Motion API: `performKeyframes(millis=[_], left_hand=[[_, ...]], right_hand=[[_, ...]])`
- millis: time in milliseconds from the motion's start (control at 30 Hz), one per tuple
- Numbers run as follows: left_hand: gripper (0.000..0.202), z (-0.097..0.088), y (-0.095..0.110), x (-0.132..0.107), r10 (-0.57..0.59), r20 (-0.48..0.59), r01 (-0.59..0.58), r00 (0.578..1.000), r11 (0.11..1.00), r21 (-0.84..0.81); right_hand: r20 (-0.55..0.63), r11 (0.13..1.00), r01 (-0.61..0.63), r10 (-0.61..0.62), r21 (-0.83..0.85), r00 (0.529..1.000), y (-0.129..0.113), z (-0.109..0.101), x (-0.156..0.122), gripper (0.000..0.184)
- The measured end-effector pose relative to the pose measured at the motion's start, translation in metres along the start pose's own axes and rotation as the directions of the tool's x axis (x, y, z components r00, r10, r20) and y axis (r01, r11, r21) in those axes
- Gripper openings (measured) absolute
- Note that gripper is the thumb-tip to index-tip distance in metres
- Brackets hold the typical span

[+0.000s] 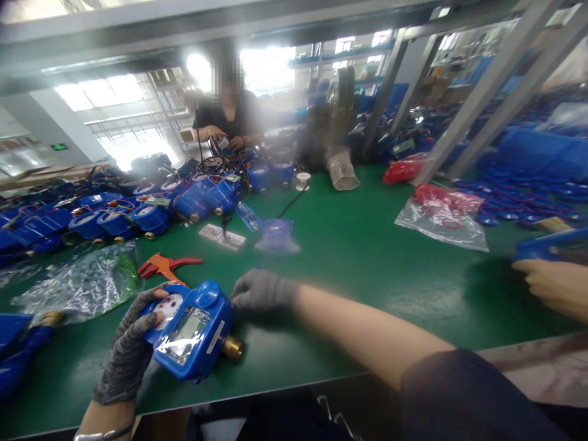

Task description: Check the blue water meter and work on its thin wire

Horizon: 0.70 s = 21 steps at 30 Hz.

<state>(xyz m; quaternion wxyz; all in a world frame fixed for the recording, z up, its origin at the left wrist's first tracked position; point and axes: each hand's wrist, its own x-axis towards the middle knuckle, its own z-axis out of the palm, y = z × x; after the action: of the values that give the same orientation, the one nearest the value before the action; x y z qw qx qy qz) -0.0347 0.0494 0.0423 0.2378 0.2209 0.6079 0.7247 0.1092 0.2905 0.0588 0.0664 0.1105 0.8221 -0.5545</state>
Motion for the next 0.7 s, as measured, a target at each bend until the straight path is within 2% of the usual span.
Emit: performKeyframes(millis=[100, 200, 267, 333, 433, 467, 500, 533, 567, 600, 633, 667, 700], left_hand=[[0.035, 0.000, -0.001, 0.001, 0.004, 0.001, -0.004, 1.000, 1.000, 0.008], [0.034, 0.001, 0.000, 0.000, 0.018, 0.007, -0.018, 1.000, 1.000, 0.003], [0.032, 0.003, 0.001, 0.000, 0.039, 0.027, -0.039, 0.999, 0.999, -0.008], [0.030, 0.003, 0.002, 0.001, 0.059, 0.051, -0.058, 0.997, 0.998, -0.017], [0.028, 0.002, 0.000, 0.001, 0.076, 0.073, -0.074, 0.994, 0.997, -0.027], [0.028, 0.001, -0.001, 0.001, 0.082, 0.074, -0.079, 0.994, 0.996, -0.035], [0.029, 0.000, -0.002, 0.000, 0.086, 0.072, -0.083, 0.994, 0.995, -0.046], [0.030, 0.000, -0.004, -0.001, 0.092, 0.062, -0.089, 0.994, 0.994, -0.058], [0.032, 0.000, -0.005, -0.002, 0.100, 0.048, -0.096, 0.994, 0.993, -0.068], [0.034, 0.001, -0.006, -0.004, 0.108, 0.035, -0.106, 0.994, 0.992, -0.073], [0.036, 0.004, -0.007, -0.006, 0.117, 0.020, -0.115, 0.993, 0.991, -0.074], [0.038, 0.007, -0.007, -0.008, 0.129, 0.002, -0.129, 0.992, 0.989, -0.066], [0.038, 0.010, -0.005, -0.010, 0.145, -0.021, -0.146, 0.989, 0.988, -0.051]], right_hand=[[0.094, 0.987, -0.117, 0.107, 0.110, 0.990, 0.002, 0.001, 0.007, 0.019], [0.294, 0.943, -0.262, 0.196, 0.206, 0.936, 0.006, 0.000, 0.015, 0.019], [0.385, 0.918, -0.319, 0.213, 0.235, 0.898, 0.009, -0.001, 0.022, 0.021], [0.413, 0.916, -0.328, 0.213, 0.229, 0.885, 0.009, -0.004, 0.026, 0.022], [0.388, 0.922, -0.306, 0.199, 0.236, 0.900, 0.006, -0.005, 0.022, 0.026], [0.337, 0.935, -0.270, 0.184, 0.232, 0.923, 0.005, -0.004, 0.016, 0.027], [0.234, 0.954, -0.212, 0.162, 0.210, 0.959, 0.003, 0.000, 0.008, 0.029], [0.082, 0.975, -0.138, 0.126, 0.173, 0.989, 0.001, 0.006, -0.002, 0.030], [-0.103, 0.991, -0.059, 0.072, 0.124, 0.992, 0.000, 0.015, -0.013, 0.032], [-0.308, 0.998, 0.021, -0.002, 0.058, 0.952, -0.001, 0.027, -0.025, 0.034], [-0.453, 0.996, 0.080, -0.057, 0.032, 0.890, -0.001, 0.041, -0.036, 0.039], [-0.550, 0.992, 0.125, -0.092, 0.024, 0.830, -0.001, 0.058, -0.048, 0.044], [-0.589, 0.988, 0.153, -0.124, -0.001, 0.799, 0.000, 0.074, -0.058, 0.048]])
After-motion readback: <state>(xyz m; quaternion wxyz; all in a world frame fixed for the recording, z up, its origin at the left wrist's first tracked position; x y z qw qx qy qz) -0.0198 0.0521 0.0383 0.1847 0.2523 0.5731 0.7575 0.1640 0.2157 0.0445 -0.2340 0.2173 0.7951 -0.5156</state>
